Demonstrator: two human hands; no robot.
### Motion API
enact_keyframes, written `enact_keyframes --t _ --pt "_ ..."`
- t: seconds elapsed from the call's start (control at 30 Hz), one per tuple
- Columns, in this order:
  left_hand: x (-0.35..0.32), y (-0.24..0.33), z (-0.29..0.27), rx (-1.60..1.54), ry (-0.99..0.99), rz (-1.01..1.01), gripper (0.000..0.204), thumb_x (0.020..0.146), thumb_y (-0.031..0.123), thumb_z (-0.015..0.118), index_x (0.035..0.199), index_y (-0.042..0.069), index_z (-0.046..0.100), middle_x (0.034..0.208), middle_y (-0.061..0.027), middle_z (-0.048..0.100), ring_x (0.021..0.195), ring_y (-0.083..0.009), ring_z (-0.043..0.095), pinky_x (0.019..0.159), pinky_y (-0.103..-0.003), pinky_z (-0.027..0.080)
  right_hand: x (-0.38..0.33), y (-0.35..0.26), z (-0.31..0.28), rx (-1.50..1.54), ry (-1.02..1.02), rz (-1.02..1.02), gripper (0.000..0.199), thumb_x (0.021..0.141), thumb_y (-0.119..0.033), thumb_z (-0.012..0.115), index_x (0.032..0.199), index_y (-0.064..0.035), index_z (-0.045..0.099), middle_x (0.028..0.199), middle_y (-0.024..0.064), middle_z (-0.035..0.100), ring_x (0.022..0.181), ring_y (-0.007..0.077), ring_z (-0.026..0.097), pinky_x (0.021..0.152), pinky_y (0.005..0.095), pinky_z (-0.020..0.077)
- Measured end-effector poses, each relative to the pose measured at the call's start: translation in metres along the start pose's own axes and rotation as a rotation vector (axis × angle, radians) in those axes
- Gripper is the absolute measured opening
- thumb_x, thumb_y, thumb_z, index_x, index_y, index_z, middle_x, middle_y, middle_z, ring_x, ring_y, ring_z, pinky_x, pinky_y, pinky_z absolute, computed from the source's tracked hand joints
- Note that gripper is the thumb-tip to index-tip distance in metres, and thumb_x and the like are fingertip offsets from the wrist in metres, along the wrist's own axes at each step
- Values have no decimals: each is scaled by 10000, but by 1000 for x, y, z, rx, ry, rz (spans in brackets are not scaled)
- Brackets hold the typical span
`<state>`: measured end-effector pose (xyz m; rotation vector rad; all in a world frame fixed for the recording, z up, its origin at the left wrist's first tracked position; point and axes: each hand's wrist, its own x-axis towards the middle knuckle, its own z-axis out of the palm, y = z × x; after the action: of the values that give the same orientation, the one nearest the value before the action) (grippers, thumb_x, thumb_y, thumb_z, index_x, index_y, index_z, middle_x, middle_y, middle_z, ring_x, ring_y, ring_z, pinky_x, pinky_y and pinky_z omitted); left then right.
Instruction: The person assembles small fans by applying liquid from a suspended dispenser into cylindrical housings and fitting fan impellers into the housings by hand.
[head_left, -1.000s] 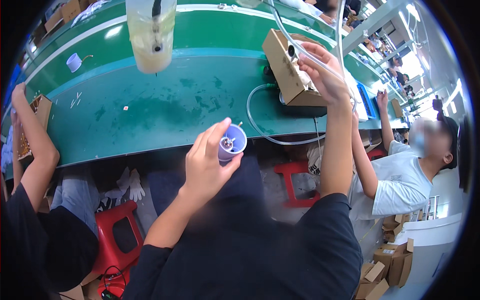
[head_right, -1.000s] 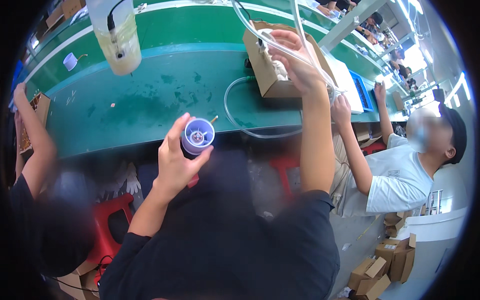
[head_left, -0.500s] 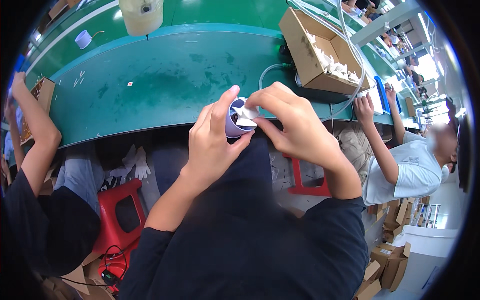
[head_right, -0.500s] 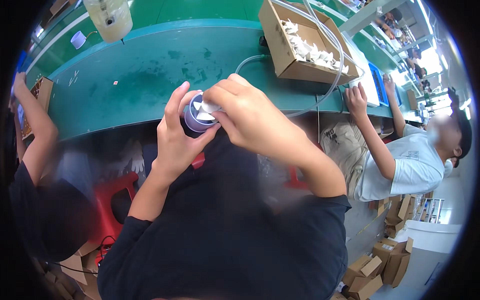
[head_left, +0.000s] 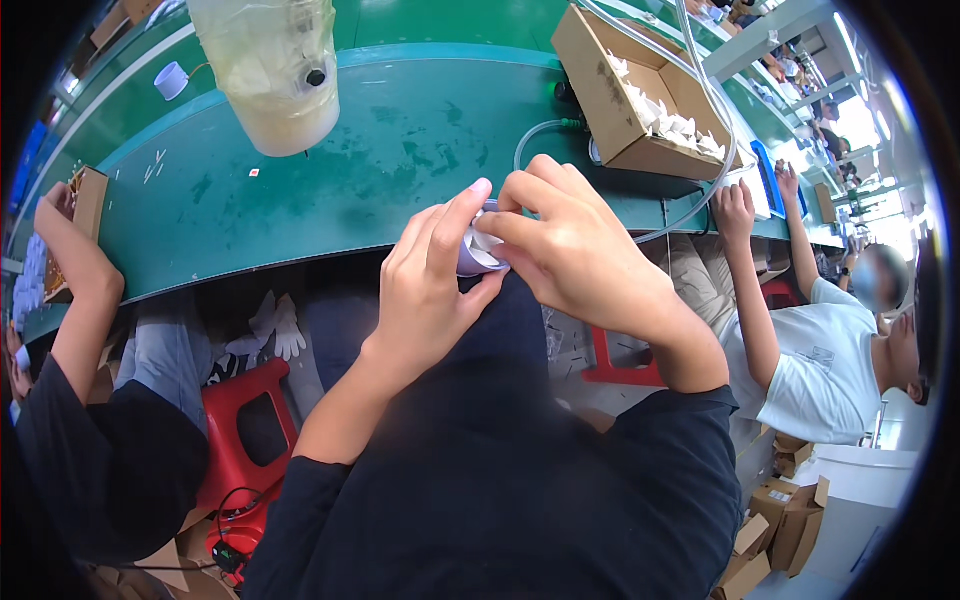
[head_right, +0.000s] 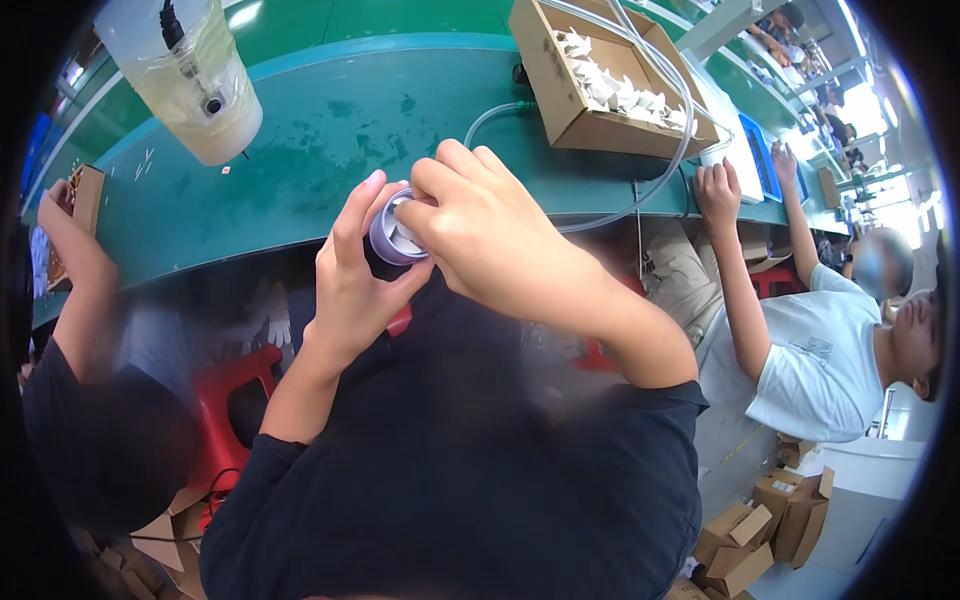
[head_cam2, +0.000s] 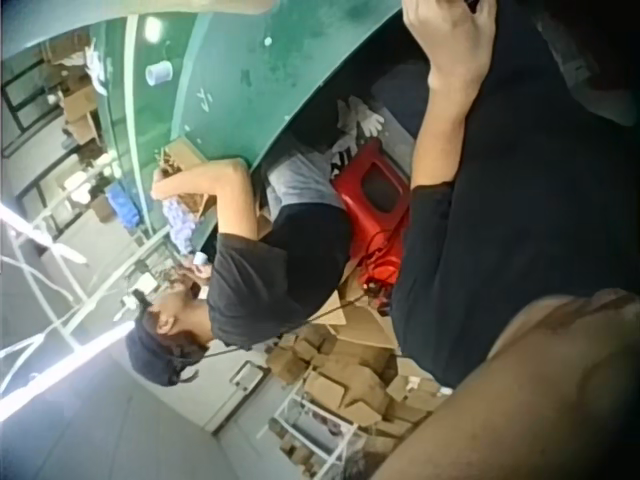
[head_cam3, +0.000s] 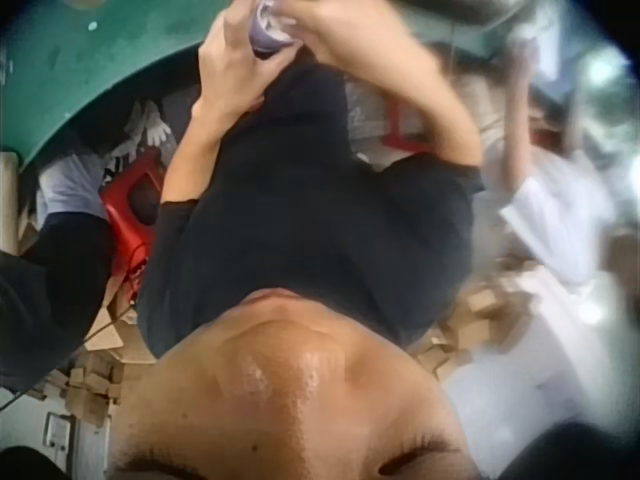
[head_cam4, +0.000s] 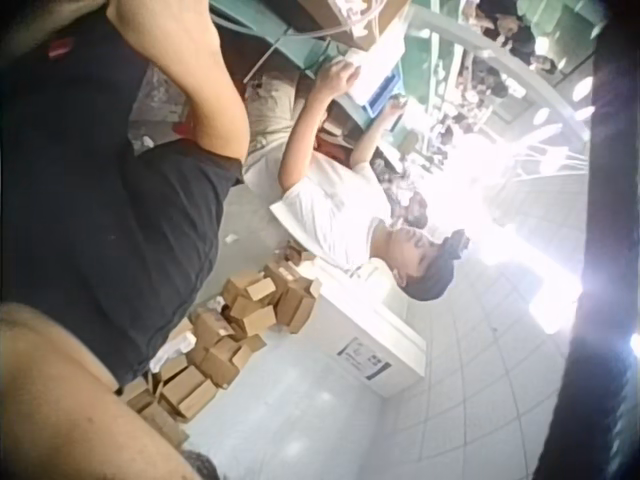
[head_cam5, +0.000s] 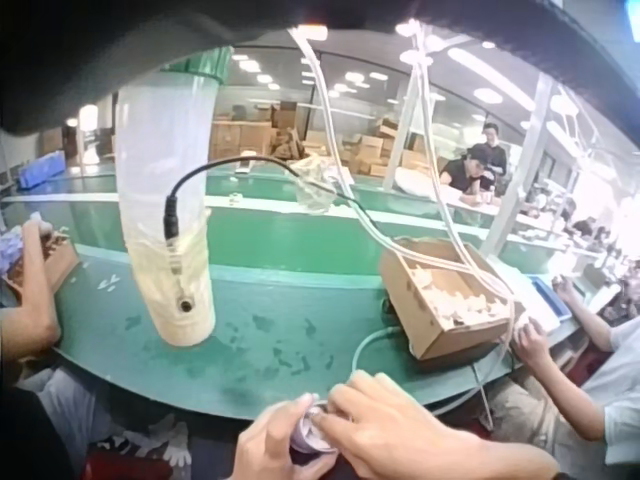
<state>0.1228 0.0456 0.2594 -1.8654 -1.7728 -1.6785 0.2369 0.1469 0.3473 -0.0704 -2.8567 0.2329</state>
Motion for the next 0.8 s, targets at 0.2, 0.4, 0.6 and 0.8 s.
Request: enact_keyframes --t 0.2,0.4,0.6,0.8 --pt "-1 -4 9 -57 73 24 814 550 5 748 1250 84 341 1043 -147 563 911 -315 575 745 -361 487 2 2 0 -61 -52 17 208 659 -38 642 851 4 577 776 87 471 740 240 430 660 328 368" --pt "-3 -7 10 -54 114 21 799 520 -14 737 1229 101 388 1033 -116 567 886 -319 568 718 -365 489 3 3 6 -89 -57 2 207 666 -52 635 844 13 551 765 94 473 739 242 436 655 334 362" --pt "0 -6 8 35 26 66 840 558 9 766 1256 71 304 1075 -178 557 941 -322 571 787 -365 479 3 5 10 -108 -66 11 183 667 -55 636 810 9 539 746 91 475 709 241 434 645 341 354" --pt "0 -10 8 -8 55 84 850 554 13 772 1259 69 300 1079 -178 554 944 -322 570 786 -369 479 -1 11 9 -151 90 25 228 676 -87 659 849 -1 540 754 96 487 699 254 455 605 343 373"
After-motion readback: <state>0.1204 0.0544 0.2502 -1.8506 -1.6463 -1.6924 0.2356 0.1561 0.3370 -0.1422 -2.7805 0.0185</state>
